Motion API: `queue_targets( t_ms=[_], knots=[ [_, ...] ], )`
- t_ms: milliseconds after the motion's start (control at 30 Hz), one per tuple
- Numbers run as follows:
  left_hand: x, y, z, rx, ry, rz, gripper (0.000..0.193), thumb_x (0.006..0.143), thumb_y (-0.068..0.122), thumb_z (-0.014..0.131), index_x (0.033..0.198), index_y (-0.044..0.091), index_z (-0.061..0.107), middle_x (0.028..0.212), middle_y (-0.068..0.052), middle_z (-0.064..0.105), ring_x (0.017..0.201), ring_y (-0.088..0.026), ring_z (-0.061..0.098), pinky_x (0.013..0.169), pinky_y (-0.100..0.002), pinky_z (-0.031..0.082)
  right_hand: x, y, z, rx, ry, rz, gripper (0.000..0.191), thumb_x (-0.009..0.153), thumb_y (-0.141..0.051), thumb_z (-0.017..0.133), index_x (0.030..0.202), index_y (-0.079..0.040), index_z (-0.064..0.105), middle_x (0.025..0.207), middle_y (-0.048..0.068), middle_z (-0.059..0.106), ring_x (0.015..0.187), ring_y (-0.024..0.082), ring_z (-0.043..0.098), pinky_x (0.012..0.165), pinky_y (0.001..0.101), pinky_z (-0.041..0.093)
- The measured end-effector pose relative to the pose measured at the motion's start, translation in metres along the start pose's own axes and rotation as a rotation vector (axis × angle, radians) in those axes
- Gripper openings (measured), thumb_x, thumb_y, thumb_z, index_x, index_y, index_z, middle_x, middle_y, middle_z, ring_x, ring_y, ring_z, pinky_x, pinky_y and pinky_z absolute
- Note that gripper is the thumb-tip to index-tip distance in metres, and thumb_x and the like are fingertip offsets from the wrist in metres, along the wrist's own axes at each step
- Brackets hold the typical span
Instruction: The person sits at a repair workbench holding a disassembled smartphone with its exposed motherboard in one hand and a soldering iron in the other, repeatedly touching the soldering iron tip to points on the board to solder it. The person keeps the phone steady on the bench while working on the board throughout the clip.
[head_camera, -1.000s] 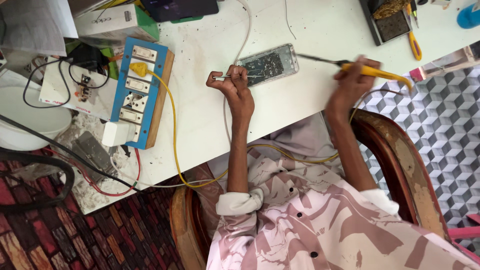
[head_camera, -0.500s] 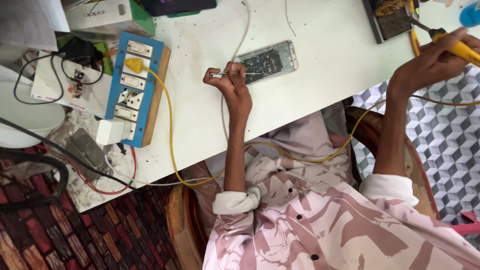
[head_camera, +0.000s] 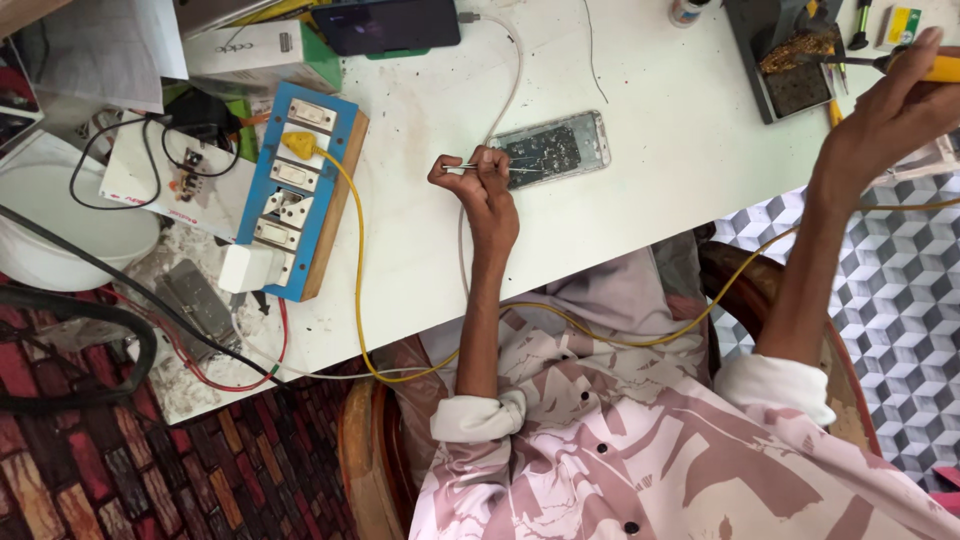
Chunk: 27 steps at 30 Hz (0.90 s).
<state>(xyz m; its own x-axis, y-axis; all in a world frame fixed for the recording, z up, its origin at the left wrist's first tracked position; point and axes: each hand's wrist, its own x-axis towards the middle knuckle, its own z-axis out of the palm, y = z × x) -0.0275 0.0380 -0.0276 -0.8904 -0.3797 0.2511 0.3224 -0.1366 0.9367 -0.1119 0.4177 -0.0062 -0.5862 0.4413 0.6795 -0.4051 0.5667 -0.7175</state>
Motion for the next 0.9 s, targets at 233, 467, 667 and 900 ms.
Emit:
queue_targets(
  t_ms=[233,467,667,900],
  knots=[
    [0.000,0.002,0.002,0.024,-0.011,0.009,0.019,0.116,0.014,0.034,0.111,0.017,0.016,0.081,-0.007,0.045,0.075,-0.012,0.035,0.072,-0.026,0.036,0.002,-0.012,-0.059,-0.015,-0.407,0.362,0.033,0.122,-0.033,0.052,0.137,-0.004,0.058,0.095,0.003,0.063,0.074,0.006,0.059,0.065,0.0211,0.049],
    [0.000,0.004,0.000,0.005,-0.009,0.026,0.018,0.115,0.013,0.034,0.112,0.016,0.016,0.082,-0.007,0.045,0.076,-0.012,0.037,0.072,-0.026,0.036,-0.012,-0.014,-0.040,-0.048,-0.188,0.221,0.047,0.121,-0.031,0.060,0.085,-0.002,0.052,0.071,0.003,0.054,0.062,0.009,0.053,0.058,0.0255,0.039],
    [-0.001,0.004,0.000,0.033,-0.013,0.019,0.019,0.115,0.014,0.034,0.112,0.017,0.016,0.082,-0.007,0.047,0.074,-0.011,0.036,0.069,-0.025,0.036,-0.011,0.000,-0.021,0.000,0.088,0.351,0.059,0.117,-0.031,0.062,0.067,-0.008,0.039,0.056,0.001,0.036,0.047,0.010,0.032,0.048,0.0296,0.025],
    [0.001,0.003,0.000,0.006,-0.011,0.010,0.019,0.115,0.016,0.035,0.112,0.016,0.016,0.081,-0.007,0.046,0.074,-0.012,0.036,0.069,-0.025,0.035,-0.035,0.011,-0.059,0.072,0.081,0.127,0.048,0.121,-0.033,0.045,0.087,-0.004,0.057,0.074,0.004,0.057,0.061,0.012,0.051,0.064,0.0274,0.044]
  ],
)
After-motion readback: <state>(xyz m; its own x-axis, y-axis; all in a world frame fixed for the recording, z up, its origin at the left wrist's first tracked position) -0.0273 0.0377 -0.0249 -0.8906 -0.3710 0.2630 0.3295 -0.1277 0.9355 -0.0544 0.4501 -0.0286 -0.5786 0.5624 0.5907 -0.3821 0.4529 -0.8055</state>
